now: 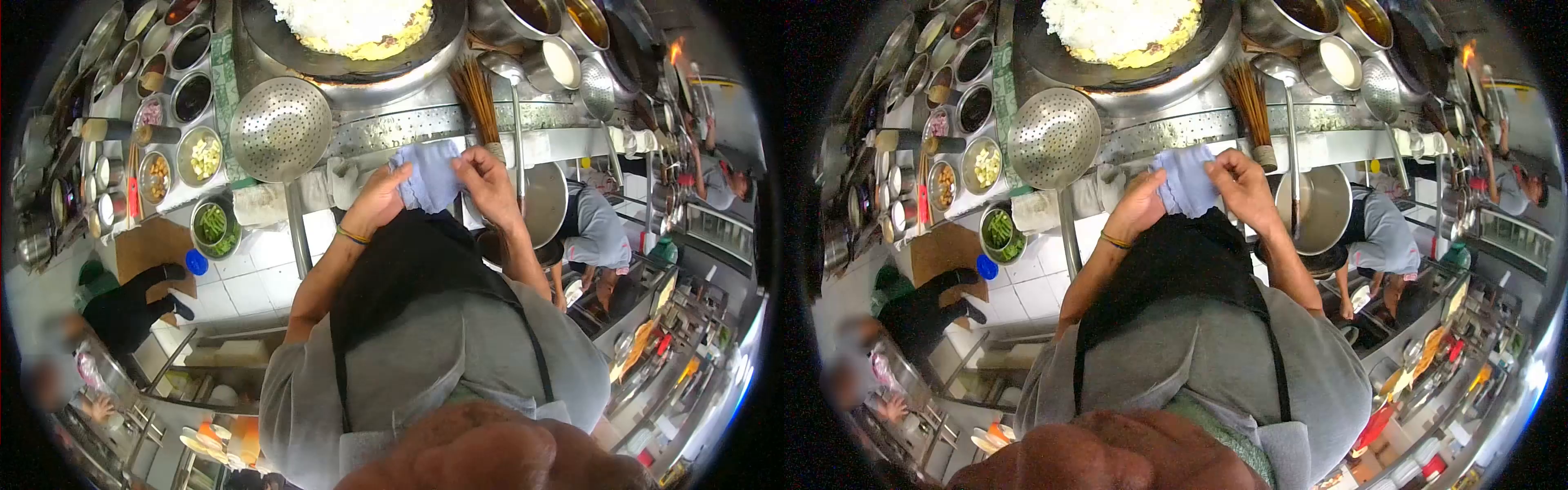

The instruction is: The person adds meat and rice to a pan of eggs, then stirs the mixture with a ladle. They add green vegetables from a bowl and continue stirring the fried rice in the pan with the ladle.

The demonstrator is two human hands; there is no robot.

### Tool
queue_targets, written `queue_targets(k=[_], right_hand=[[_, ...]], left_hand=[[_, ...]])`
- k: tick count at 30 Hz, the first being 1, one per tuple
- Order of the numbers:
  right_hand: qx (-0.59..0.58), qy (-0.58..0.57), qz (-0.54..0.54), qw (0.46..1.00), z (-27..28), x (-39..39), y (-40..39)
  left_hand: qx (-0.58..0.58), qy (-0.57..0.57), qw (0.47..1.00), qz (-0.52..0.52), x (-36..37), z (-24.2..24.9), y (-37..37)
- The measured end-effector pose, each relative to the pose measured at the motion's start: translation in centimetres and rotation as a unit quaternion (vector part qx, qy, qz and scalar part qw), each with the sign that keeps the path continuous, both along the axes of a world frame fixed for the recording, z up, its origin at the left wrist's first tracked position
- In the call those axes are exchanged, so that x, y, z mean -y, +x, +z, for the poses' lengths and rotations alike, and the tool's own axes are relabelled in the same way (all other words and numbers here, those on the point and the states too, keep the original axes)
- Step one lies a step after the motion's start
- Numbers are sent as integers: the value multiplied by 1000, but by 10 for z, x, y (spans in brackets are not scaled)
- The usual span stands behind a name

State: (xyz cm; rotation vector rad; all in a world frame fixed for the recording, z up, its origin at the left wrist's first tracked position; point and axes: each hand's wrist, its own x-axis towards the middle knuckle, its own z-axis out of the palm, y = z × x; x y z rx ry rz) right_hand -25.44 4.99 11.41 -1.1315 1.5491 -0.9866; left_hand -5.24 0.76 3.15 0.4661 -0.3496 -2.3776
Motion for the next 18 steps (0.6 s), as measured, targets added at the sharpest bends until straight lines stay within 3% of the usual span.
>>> queue_targets(k=[5,11,15,18], right_hand=[[40,14,-80,996,-33,9,10],[120,7,-13,993,-38,26,29],[96,-37,16,995,-6,51,36],[71,-79,-1,994,15,79,36]], left_hand=[[123,-23,992,24,6,5,33],[252,-88,956,120,3,12,56],[361,-180,905,132,24,53,65],[327,-210,899,202,58,78,55]])
